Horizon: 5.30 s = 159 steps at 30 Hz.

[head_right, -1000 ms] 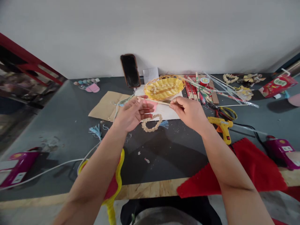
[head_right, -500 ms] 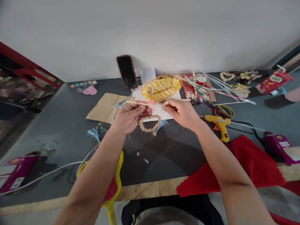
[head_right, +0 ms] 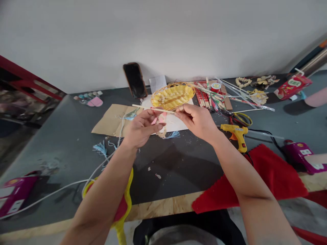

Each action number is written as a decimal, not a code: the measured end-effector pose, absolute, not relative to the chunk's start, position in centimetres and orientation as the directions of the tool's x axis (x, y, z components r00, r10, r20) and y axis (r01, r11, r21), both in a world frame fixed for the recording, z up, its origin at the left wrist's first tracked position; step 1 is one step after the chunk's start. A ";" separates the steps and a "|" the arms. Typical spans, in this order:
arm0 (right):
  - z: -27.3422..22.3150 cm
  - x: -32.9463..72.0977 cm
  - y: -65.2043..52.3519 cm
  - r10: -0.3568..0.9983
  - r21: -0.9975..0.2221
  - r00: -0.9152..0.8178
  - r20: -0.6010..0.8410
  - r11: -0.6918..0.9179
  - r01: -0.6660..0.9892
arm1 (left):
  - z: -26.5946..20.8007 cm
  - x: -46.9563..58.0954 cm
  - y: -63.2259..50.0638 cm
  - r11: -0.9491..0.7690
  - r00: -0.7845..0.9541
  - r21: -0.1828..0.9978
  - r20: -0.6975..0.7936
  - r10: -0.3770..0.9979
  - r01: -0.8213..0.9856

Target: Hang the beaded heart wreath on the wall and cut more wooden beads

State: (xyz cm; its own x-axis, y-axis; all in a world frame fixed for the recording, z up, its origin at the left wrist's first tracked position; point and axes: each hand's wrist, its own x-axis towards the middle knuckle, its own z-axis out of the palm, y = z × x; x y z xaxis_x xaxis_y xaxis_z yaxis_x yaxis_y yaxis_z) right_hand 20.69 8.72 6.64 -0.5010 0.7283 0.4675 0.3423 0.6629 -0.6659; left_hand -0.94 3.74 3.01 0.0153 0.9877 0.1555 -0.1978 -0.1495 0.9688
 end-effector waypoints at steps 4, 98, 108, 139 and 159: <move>6.9 20.7 8.4 0.727 -0.662 -0.470 0.501 0.671 0.333 | 2.7 -0.9 3.7 -0.339 -0.006 0.941 0.339 0.941 0.003; 8.5 16.4 10.8 0.805 -0.817 -0.197 0.560 0.576 0.032 | 5.8 1.4 2.8 -0.011 0.028 0.941 0.022 0.999 -0.337; 8.5 16.1 10.4 0.755 -0.759 -0.163 0.635 0.649 0.048 | 6.0 1.8 2.8 -0.008 -0.008 0.934 0.006 1.000 -0.357; 7.0 15.4 9.8 0.736 -0.722 -0.132 0.663 0.677 0.147 | 5.8 2.8 2.3 -0.047 -0.090 0.942 0.018 0.996 -0.333; 7.0 15.2 10.1 0.773 -0.810 -0.305 0.556 0.586 0.010 | 7.1 1.7 2.2 -0.064 -0.166 0.916 -0.002 0.986 -0.397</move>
State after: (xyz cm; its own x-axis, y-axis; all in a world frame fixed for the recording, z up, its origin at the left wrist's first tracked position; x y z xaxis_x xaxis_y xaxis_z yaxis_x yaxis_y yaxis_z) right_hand 15.25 10.12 6.96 -0.3051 0.7734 0.5556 0.0103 0.5861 -0.8102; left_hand 1.71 2.19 7.05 -0.1659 0.9861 -0.0025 -0.3970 -0.0645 0.9155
